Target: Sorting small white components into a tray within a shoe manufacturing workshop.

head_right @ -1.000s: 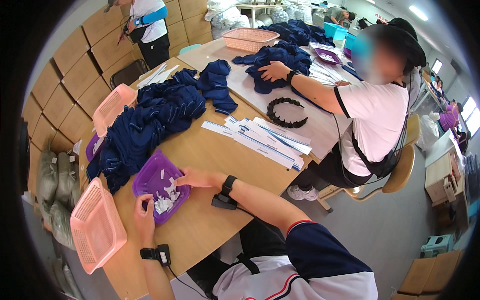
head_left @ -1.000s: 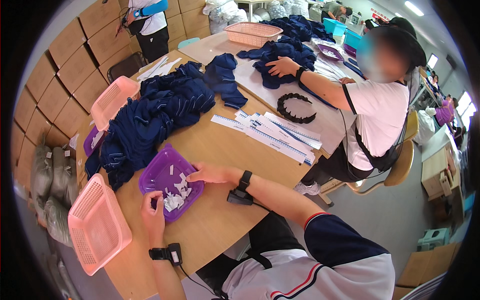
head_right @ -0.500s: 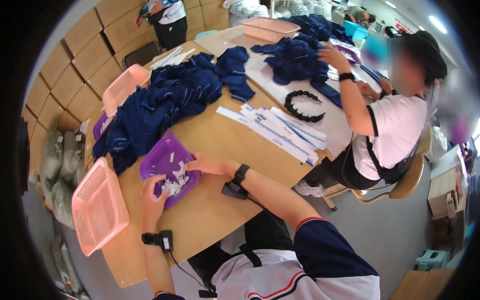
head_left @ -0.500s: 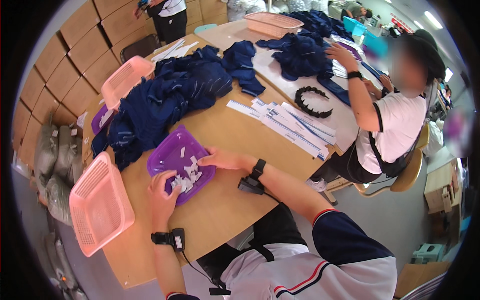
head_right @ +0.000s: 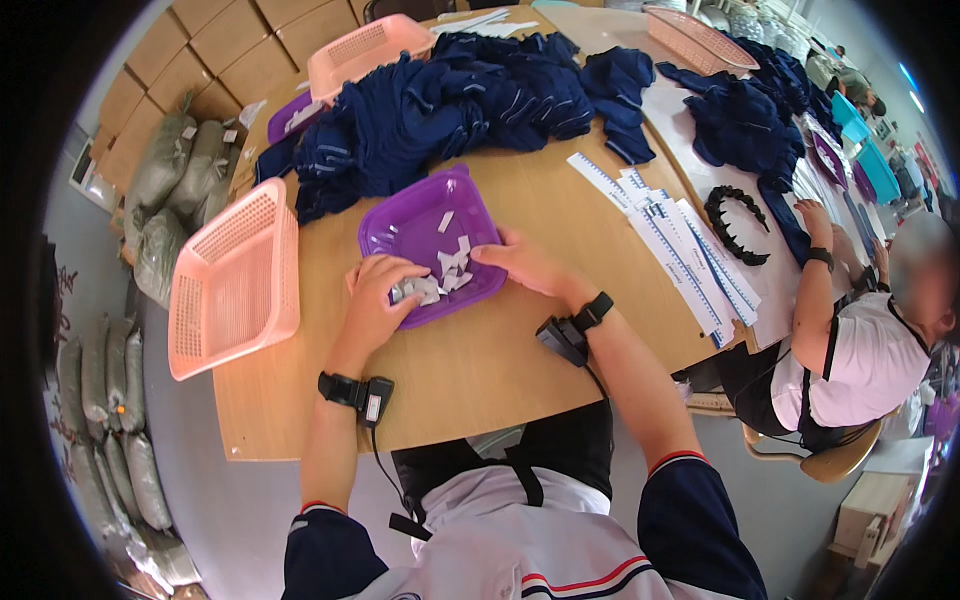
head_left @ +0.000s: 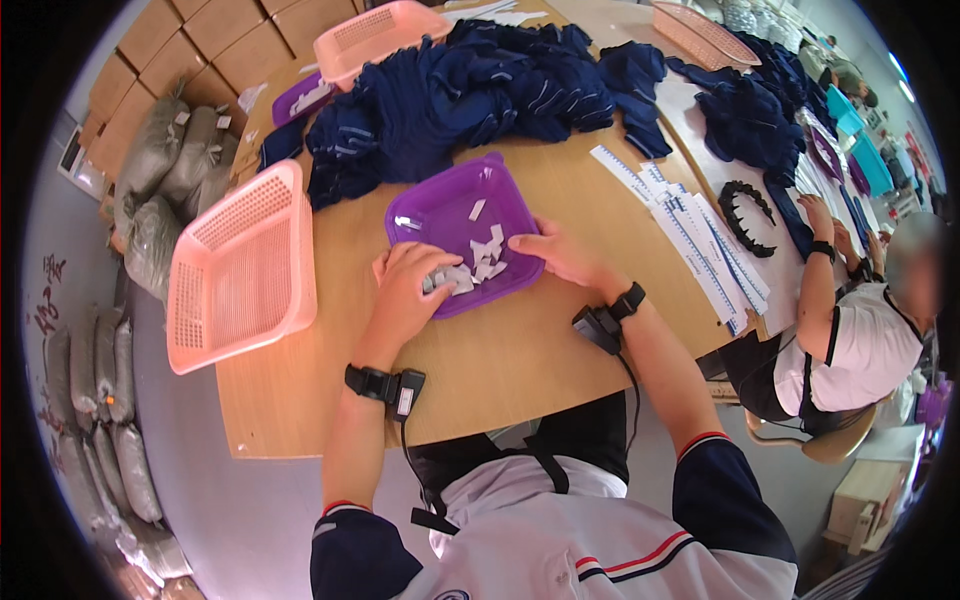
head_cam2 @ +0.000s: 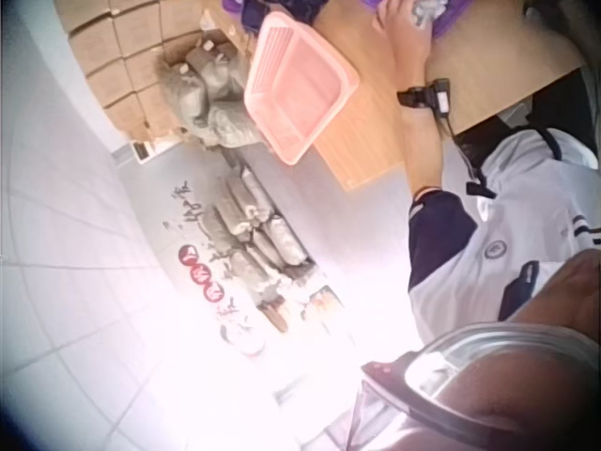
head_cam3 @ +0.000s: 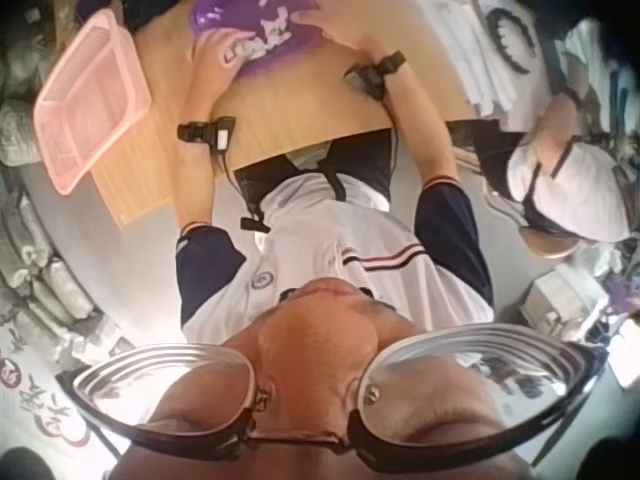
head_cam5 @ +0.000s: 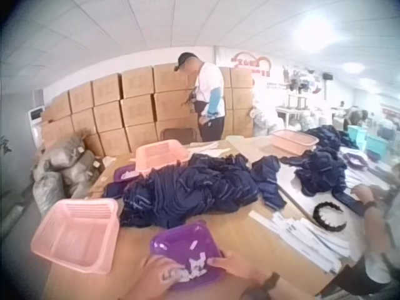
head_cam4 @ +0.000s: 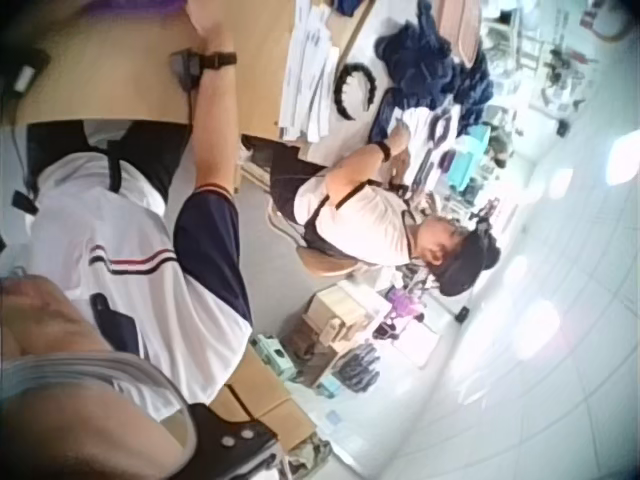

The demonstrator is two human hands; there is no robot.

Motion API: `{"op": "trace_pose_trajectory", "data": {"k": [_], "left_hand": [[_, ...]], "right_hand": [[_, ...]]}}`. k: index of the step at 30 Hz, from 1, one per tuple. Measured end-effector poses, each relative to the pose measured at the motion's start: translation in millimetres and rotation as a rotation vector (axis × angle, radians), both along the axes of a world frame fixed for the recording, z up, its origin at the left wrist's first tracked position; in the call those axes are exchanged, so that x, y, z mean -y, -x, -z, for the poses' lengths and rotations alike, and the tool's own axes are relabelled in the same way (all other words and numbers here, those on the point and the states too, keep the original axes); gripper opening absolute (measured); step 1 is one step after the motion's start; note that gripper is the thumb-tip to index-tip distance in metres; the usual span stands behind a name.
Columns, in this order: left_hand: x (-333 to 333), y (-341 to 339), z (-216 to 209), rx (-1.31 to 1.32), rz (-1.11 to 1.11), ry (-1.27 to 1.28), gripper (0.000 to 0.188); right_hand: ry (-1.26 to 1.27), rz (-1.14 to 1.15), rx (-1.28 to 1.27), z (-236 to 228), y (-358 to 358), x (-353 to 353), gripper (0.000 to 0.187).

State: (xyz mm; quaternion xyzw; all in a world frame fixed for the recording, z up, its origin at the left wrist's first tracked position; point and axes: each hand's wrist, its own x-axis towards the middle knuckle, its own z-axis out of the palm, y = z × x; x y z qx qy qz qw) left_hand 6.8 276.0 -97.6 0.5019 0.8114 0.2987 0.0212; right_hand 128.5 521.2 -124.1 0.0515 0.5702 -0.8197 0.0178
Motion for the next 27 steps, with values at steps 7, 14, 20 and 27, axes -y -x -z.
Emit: {"op": "trace_pose_trajectory", "data": {"k": [7,14,20,27], "left_hand": [[0.1,-0.9,0.3,0.001,-0.022,-0.03,0.02],[-0.1,2.3,7.0,0.066,-0.048,-0.137,0.021],[-1.6,0.9,5.4,-0.07,-0.072,-0.259,0.015],[-3.2,3.3,9.5,-0.1,-0.077,-0.311,0.01]], "right_hand": [[0.029,0.032,0.09,-4.0,-3.4,4.4,0.061],[-0.01,0.044,0.066,1.3,-2.4,0.7,0.062],[-0.02,0.049,0.065,1.9,-1.4,1.2,0.061],[-0.027,0.044,0.112,-5.5,-4.0,0.9,0.061]]}}
